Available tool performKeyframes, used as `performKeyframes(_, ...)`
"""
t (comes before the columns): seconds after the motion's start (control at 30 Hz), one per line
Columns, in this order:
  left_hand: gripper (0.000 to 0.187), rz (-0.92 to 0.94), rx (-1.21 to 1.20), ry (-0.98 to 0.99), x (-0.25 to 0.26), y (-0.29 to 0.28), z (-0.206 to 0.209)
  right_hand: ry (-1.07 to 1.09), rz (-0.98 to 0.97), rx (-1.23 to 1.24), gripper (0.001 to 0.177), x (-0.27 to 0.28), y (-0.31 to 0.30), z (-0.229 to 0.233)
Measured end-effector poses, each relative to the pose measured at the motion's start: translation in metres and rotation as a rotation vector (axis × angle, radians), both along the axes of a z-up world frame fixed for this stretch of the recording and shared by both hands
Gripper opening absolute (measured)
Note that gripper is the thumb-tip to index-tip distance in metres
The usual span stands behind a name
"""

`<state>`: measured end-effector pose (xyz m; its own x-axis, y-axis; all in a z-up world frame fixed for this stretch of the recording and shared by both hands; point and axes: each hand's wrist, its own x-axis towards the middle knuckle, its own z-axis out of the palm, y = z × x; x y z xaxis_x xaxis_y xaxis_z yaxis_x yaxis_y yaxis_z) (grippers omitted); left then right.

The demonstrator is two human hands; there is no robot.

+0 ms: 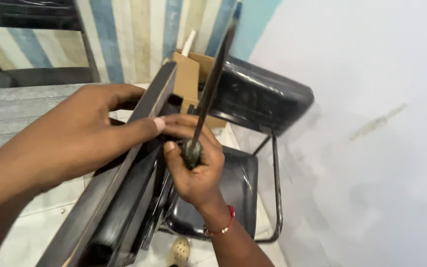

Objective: The person uses a screwdriver to attach a wooden tabletop to a metal chair frame. They align the tabletop, insert screws, and tighten them to secure the connection.

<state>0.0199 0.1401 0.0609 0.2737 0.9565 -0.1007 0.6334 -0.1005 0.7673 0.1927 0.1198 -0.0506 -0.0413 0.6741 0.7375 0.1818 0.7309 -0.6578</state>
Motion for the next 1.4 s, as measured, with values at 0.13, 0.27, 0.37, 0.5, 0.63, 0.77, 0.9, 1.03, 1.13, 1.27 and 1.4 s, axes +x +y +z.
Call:
performKeyframes(0.13,0.041,0.153,-0.354,0.498,0.027,0.008,0.032,-0.042,0.111,0.054,0.015,0.019,0.027,-0.006)
performKeyframes(0.27,0.039,0.172,-0.48,0.39,0.032,0.017,0.027,-0.034,0.276,0.005,0.015,0.028,0.037,-0.013)
performKeyframes(0.37,0.033,0.157,-0.454,0.317,0.019,0.019,0.008,-0.061,0.394,-0.048,0.022,0.035,0.044,-0.015)
performKeyframes(0.5,0.031,-0.029,-0.335,0.055,0.007,0.021,-0.008,-0.057,0.505,-0.053,0.018,0.045,0.055,-0.016)
performKeyframes(0.63,0.036,0.179,-0.523,0.325,0.006,0.02,-0.008,-0.061,0.534,-0.072,0.015,0.047,0.055,-0.016)
performKeyframes(0.77,0.048,0.21,-0.476,0.226,0.01,0.019,0.0,-0.055,0.5,-0.109,0.024,0.051,0.055,-0.012)
performKeyframes(0.9,0.045,-0.042,-0.127,0.105,0.019,0.017,0.014,-0.12,0.426,-0.019,0.033,0.055,0.061,-0.008)
performKeyframes(1.03,0.036,0.261,-0.447,0.641,0.041,0.022,0.036,-0.17,0.399,0.06,0.041,0.059,0.075,-0.008)
performKeyframes(1.13,0.037,0.293,-0.386,0.638,0.056,0.026,0.048,-0.195,0.356,0.091,0.04,0.06,0.08,-0.01)
performKeyframes(1.27,0.033,0.298,-0.305,0.524,0.059,0.034,0.045,-0.112,0.321,0.04,0.033,0.055,0.087,-0.016)
performKeyframes(1.4,0.032,0.295,-0.29,0.445,0.049,0.037,0.031,0.059,0.398,-0.273,0.042,0.045,0.093,-0.028)
